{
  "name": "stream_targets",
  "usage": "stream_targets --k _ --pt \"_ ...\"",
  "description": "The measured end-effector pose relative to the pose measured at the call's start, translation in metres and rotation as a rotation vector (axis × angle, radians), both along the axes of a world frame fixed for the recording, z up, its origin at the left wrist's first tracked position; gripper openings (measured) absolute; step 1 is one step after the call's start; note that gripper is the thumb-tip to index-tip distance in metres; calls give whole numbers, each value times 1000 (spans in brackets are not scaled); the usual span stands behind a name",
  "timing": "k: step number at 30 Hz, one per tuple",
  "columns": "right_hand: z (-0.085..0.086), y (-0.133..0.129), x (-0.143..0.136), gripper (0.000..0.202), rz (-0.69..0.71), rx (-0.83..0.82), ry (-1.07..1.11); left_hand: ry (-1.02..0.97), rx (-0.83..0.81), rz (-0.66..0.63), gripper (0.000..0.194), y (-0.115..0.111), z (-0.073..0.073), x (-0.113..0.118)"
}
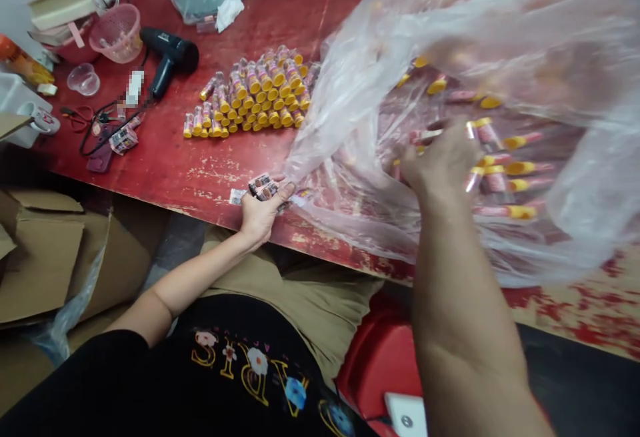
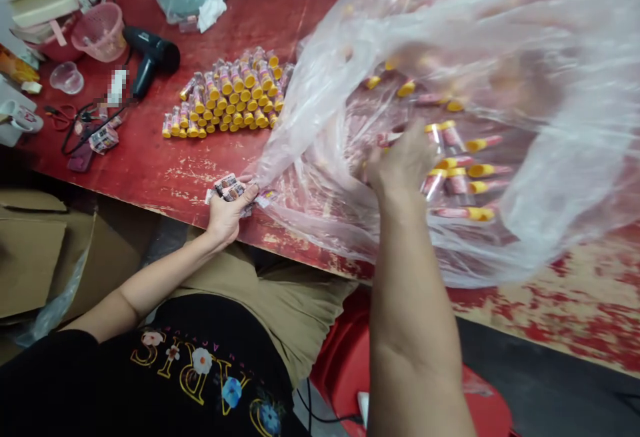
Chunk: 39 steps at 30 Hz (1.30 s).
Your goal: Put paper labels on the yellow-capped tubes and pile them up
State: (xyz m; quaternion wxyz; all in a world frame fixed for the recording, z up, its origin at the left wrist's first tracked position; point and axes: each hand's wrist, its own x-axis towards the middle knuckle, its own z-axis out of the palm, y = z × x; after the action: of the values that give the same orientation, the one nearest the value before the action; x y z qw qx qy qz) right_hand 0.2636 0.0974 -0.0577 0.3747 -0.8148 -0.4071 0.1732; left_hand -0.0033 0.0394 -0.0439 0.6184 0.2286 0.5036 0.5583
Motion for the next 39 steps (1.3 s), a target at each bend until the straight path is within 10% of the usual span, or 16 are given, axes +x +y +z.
stream_targets --k 7,12,18,26,39 --pt "0 -89 -105 25 412 276 459 -20 -21 24 48 -3 4 3" --pt "-6 -104 -159 41 270 417 593 -66 -48 -63 57 -13 10 5" --pt "-5 -109 -152 40 248 329 787 -54 -75 153 51 -4 7 5" --pt "4 -159 -150 38 264 307 663 -66 -62 120 42 -7 4 -1" --pt "-14 -131 -170 55 109 328 814 -90 -110 144 45 -16 7 12"
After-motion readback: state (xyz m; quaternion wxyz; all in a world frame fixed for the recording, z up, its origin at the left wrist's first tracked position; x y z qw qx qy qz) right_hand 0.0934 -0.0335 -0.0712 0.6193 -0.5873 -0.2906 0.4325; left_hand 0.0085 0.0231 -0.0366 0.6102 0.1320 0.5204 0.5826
